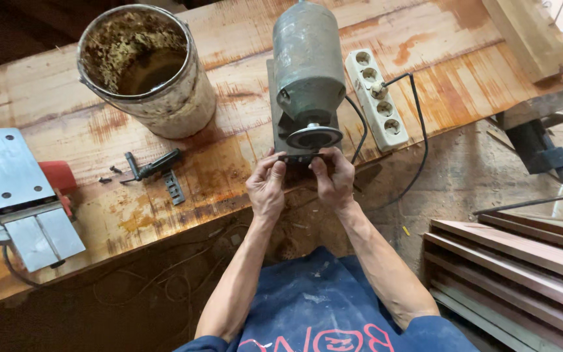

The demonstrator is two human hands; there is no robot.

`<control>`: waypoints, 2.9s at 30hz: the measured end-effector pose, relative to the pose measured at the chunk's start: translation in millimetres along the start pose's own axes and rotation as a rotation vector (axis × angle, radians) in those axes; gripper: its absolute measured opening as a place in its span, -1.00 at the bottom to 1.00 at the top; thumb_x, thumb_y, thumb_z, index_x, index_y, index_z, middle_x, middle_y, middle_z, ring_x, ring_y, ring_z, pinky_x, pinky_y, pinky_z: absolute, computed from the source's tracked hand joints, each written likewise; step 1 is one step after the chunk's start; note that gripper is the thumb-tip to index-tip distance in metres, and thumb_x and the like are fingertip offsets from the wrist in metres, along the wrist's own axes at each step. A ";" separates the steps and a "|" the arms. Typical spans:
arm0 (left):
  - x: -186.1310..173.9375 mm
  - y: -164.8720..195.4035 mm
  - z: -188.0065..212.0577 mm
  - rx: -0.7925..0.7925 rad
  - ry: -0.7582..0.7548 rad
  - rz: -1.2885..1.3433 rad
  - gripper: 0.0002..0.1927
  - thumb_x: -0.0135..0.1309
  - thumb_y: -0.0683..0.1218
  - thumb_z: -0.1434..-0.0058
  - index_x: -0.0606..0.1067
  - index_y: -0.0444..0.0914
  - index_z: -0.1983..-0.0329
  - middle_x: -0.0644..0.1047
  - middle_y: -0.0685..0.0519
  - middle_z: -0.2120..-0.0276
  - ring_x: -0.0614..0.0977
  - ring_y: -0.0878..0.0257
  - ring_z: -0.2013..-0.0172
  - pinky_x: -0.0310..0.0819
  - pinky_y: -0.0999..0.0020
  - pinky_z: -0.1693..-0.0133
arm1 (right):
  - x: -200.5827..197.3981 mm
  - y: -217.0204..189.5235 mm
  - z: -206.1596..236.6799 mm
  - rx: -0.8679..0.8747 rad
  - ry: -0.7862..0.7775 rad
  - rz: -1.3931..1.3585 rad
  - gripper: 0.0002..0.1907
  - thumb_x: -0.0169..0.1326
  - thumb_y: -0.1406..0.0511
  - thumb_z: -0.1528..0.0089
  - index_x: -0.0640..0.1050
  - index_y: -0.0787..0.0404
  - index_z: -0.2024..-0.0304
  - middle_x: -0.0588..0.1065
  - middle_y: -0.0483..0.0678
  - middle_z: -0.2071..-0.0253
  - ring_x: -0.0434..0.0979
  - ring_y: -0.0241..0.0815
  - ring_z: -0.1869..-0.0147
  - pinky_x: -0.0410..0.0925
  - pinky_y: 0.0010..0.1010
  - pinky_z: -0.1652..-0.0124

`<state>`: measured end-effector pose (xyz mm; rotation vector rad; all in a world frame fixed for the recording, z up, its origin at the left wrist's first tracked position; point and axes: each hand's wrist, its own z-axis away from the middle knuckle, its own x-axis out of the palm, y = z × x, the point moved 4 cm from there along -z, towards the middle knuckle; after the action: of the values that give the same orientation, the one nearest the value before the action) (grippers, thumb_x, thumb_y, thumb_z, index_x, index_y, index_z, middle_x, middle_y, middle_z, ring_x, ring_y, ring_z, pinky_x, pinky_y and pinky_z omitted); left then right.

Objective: The person repeatedly presses small metal brackets against a bench grinder wheel to smooth their edges. They rotate and reposition each piece to grind different sides, then briefly inspect the result before continuing with the next piece.

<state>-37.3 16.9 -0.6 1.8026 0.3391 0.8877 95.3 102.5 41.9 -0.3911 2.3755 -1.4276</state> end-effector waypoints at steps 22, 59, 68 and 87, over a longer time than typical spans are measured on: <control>28.6 12.7 -4.7 0.175 -0.009 -0.435 -0.77 0.27 -0.05 -0.28 0.66 -0.31 0.13 0.64 -0.07 0.04 0.61 0.11 -0.11 0.04 0.00 -0.49 | -14.7 11.9 -0.9 0.070 0.101 -0.186 -0.82 -0.04 0.25 -0.48 0.42 0.27 0.07 0.46 -0.15 0.31 0.43 -0.42 0.26 0.33 -0.62 0.22; 21.5 6.2 -6.2 0.161 -0.018 -0.345 -0.80 0.22 -0.03 -0.32 0.64 -0.28 0.19 0.68 0.06 0.17 0.65 0.28 0.01 -0.03 -0.07 -0.51 | -11.1 7.7 -4.5 0.014 0.069 -0.025 -0.72 0.01 0.18 -0.47 0.43 0.28 0.17 0.48 -0.13 0.34 0.45 -0.38 0.29 0.34 -0.54 0.26; 18.6 3.4 -6.6 0.120 -0.013 -0.282 -0.76 0.20 0.03 -0.34 0.64 -0.25 0.16 0.69 0.07 0.17 0.65 0.30 -0.01 -0.01 -0.02 -0.52 | -9.2 5.1 -7.0 0.044 0.033 -0.048 -0.68 0.04 0.13 -0.44 0.44 0.27 0.18 0.51 -0.13 0.35 0.48 -0.38 0.31 0.37 -0.54 0.29; 13.0 1.4 -7.2 0.053 0.000 -0.151 -0.78 0.17 -0.04 -0.39 0.64 -0.30 0.08 0.67 0.00 0.10 0.49 0.09 -0.27 -0.01 0.09 -0.51 | -2.1 -2.6 -10.7 0.075 0.015 -0.071 -0.71 0.10 0.18 -0.41 0.45 0.30 0.20 0.53 -0.12 0.35 0.50 -0.39 0.30 0.39 -0.54 0.26</control>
<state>-33.8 29.0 7.2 1.7993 0.4965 0.7794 92.7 110.6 49.2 -0.4509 2.3332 -1.5512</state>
